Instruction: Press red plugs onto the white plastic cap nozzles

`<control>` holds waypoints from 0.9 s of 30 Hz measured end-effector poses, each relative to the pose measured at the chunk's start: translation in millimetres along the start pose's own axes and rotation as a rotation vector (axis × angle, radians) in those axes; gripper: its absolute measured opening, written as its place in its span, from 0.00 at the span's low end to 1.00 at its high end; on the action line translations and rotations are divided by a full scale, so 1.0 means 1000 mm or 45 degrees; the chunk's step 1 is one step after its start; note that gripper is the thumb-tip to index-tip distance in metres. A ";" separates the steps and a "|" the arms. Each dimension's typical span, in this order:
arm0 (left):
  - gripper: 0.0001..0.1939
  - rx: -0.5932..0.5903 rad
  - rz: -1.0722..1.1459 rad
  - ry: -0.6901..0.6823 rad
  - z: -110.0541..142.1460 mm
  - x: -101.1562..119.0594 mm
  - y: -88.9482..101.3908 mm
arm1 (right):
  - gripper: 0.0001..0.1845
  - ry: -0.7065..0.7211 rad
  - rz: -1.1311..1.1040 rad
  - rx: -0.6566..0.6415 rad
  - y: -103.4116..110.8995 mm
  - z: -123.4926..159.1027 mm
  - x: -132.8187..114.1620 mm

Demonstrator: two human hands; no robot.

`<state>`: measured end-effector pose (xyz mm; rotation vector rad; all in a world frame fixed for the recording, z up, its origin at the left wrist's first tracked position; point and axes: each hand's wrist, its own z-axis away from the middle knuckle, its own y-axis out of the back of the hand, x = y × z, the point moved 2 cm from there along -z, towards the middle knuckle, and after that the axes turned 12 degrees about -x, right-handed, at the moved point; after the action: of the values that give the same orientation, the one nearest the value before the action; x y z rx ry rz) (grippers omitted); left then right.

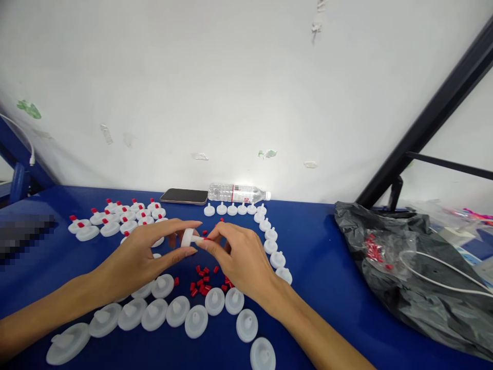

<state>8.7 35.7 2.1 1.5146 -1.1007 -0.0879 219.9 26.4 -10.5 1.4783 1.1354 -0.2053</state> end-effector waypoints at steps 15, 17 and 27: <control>0.19 0.134 -0.111 -0.263 0.011 0.003 -0.008 | 0.18 0.220 -0.046 0.014 -0.009 0.006 -0.006; 0.19 0.149 -0.115 -0.296 0.011 0.005 -0.008 | 0.18 0.237 -0.036 0.022 -0.009 0.007 -0.009; 0.18 0.219 -0.233 -0.432 0.015 0.018 -0.004 | 0.23 0.119 -0.184 -0.054 -0.014 0.008 -0.014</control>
<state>11.7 12.4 4.2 1.7981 -1.2576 -0.3972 206.2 10.0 -12.2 1.3808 1.3163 -0.2123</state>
